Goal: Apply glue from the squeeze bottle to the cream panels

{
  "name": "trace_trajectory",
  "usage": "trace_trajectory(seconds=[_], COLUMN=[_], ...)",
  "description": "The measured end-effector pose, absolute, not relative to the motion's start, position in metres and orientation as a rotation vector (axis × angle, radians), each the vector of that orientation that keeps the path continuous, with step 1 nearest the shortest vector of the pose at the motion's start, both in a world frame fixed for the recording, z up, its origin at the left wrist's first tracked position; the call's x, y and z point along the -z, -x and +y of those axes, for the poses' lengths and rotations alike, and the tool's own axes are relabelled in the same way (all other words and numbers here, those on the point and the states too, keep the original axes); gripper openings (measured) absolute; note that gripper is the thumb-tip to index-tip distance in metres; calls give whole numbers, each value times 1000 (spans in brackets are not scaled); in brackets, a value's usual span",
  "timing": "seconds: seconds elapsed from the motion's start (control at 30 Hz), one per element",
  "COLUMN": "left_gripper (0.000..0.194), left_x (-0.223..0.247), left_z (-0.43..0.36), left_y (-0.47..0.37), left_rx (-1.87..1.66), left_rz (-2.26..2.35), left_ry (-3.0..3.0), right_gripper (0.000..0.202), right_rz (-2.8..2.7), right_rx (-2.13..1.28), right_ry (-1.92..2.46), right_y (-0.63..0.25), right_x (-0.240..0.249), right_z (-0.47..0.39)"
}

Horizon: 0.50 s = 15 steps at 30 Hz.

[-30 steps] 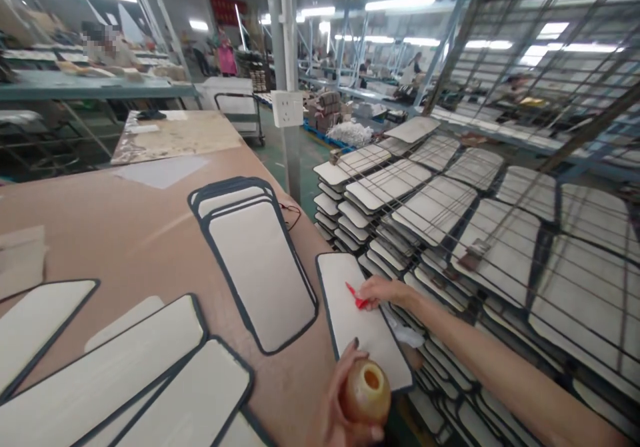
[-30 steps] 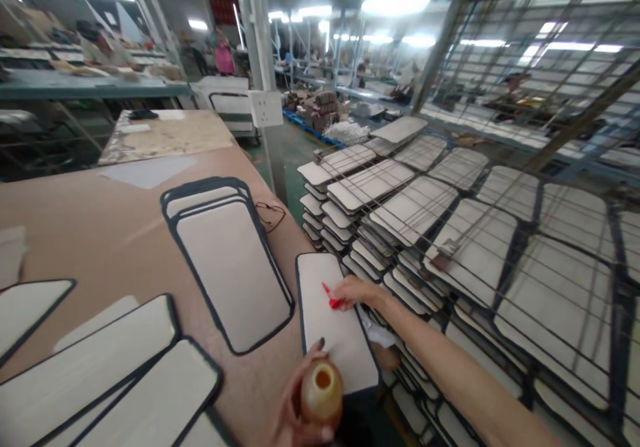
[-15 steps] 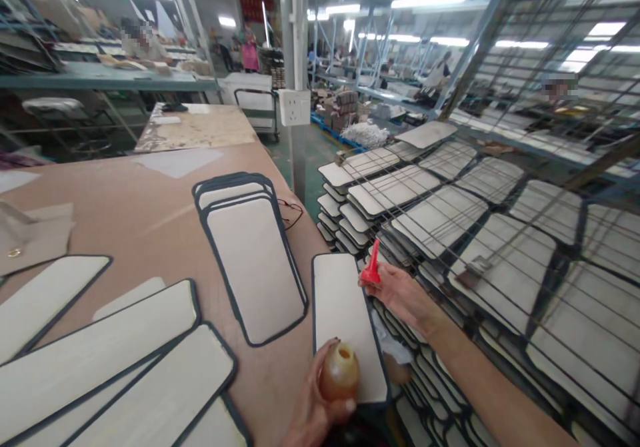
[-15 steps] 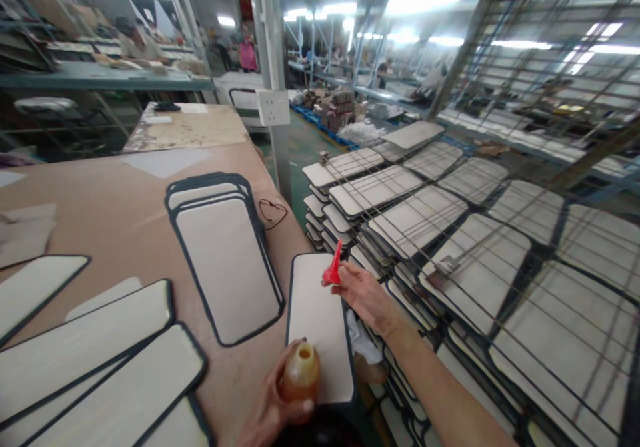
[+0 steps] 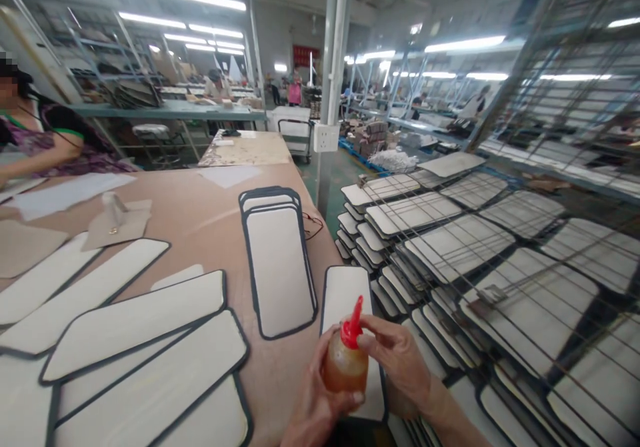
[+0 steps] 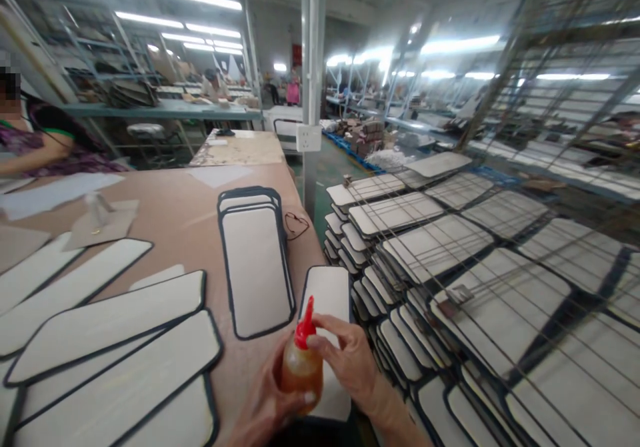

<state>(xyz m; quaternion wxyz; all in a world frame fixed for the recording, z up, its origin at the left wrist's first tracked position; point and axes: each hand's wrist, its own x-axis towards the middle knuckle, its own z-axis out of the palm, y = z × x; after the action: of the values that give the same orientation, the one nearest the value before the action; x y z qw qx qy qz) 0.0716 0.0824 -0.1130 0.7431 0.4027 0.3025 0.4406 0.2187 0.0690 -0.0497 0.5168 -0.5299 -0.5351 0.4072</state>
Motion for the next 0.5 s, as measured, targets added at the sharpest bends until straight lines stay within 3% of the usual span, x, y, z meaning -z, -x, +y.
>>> trace_trajectory(seconds=[0.5], left_gripper=[64], left_x=[90], left_z=[88], left_y=[-88], left_rx=[-1163], left_rz=[919], left_ry=[-1077], right_gripper=[36], right_rz=[-1341], right_rx=[-347], right_ry=[1402], right_y=[-190], right_x=[61], right_z=[68])
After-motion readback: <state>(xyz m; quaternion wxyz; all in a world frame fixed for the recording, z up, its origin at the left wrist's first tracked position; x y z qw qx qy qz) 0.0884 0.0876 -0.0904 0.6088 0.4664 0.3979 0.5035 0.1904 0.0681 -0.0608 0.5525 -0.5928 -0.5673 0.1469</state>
